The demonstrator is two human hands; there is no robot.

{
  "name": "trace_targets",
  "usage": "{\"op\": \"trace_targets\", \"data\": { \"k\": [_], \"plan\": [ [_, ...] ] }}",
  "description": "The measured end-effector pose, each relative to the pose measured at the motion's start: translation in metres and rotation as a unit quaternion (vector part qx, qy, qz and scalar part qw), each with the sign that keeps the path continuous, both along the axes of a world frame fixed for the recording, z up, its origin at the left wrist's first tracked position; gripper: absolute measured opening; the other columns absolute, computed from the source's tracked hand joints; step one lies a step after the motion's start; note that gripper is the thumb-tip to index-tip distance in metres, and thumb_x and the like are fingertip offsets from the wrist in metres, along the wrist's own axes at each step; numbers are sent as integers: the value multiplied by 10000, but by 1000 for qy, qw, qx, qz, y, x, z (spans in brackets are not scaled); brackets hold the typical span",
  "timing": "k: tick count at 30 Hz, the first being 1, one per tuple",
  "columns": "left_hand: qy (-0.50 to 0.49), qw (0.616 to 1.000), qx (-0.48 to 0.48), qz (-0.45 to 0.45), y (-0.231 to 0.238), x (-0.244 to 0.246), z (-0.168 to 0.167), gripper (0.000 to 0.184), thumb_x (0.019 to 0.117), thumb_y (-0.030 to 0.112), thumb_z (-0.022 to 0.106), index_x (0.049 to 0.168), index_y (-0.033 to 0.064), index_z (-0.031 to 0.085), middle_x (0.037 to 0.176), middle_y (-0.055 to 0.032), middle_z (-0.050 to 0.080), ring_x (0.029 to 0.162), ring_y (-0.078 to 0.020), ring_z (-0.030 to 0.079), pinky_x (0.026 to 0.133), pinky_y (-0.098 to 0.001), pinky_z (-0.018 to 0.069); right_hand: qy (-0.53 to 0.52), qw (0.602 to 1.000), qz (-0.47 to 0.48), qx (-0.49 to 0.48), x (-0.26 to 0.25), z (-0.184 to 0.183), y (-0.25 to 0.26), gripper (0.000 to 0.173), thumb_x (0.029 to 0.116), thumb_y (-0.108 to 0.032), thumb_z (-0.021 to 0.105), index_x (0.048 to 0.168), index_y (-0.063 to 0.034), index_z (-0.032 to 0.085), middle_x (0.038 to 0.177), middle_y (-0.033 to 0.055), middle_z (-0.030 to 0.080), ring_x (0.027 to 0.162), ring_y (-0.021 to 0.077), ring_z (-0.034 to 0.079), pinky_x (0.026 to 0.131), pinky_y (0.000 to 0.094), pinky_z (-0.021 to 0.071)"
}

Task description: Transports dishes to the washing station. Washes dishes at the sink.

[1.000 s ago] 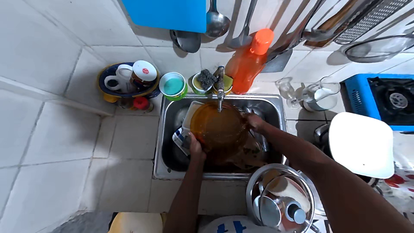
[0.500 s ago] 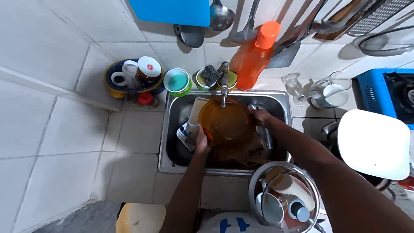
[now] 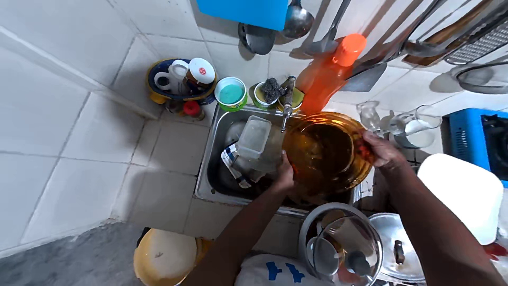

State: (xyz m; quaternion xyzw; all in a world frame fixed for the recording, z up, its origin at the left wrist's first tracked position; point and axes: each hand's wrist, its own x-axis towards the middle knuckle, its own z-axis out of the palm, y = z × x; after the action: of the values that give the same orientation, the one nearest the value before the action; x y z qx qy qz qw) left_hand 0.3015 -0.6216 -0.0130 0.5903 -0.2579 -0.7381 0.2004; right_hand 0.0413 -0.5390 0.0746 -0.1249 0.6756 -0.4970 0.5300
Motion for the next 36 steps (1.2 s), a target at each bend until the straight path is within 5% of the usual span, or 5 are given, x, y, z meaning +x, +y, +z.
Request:
{"op": "trace_targets", "data": {
  "k": [6, 13, 18, 29, 36],
  "plan": [
    [131, 980, 71, -133, -8, -20, 34, 820, 1027, 711, 184, 1617, 146, 261, 1604, -218, 349, 1410, -377, 449, 1083, -564, 456, 165, 971, 129, -118, 2, 83, 8, 170, 922, -35, 583, 966, -152, 697, 720, -49, 699, 536, 13, 621, 487, 187, 550],
    [268, 932, 180, -166, -38, 30, 64, 1008, 921, 855, 135, 1481, 72, 436, 1264, -218, 632, 1068, -327, 670, 901, -483, 575, 442, 739, 502, -84, 99, 125, -4, 148, 899, -242, 779, 942, -104, 749, 801, 45, 716, 733, 194, 693, 694, 464, 586],
    [169, 948, 214, -164, -48, 90, 86, 392, 1076, 251, 386, 1375, 14, 477, 1220, -233, 637, 1001, -343, 696, 833, -489, 603, 544, 580, 582, -173, 149, 104, 5, 187, 1009, -233, 636, 1024, -64, 716, 893, 121, 733, 799, 315, 739, 666, 535, 599],
    [-89, 990, 62, -86, -30, 257, 201, 404, 992, -42, 464, 1390, 23, 434, 1131, -178, 712, 946, -293, 736, 728, -418, 630, 264, 804, 522, -102, 177, 67, -46, 343, 1029, -333, 607, 1172, -43, 722, 1137, 121, 721, 1049, 222, 688, 962, 469, 546],
    [-79, 993, -55, 69, -22, 368, 183, 748, 948, -35, 369, 1602, 277, 185, 1229, -192, 687, 996, -378, 732, 782, -535, 629, 510, 540, 670, 27, 167, -86, -95, 446, 975, -362, 673, 1355, -130, 660, 1428, 145, 600, 1278, 392, 589, 1014, 612, 497]
  ]
}}
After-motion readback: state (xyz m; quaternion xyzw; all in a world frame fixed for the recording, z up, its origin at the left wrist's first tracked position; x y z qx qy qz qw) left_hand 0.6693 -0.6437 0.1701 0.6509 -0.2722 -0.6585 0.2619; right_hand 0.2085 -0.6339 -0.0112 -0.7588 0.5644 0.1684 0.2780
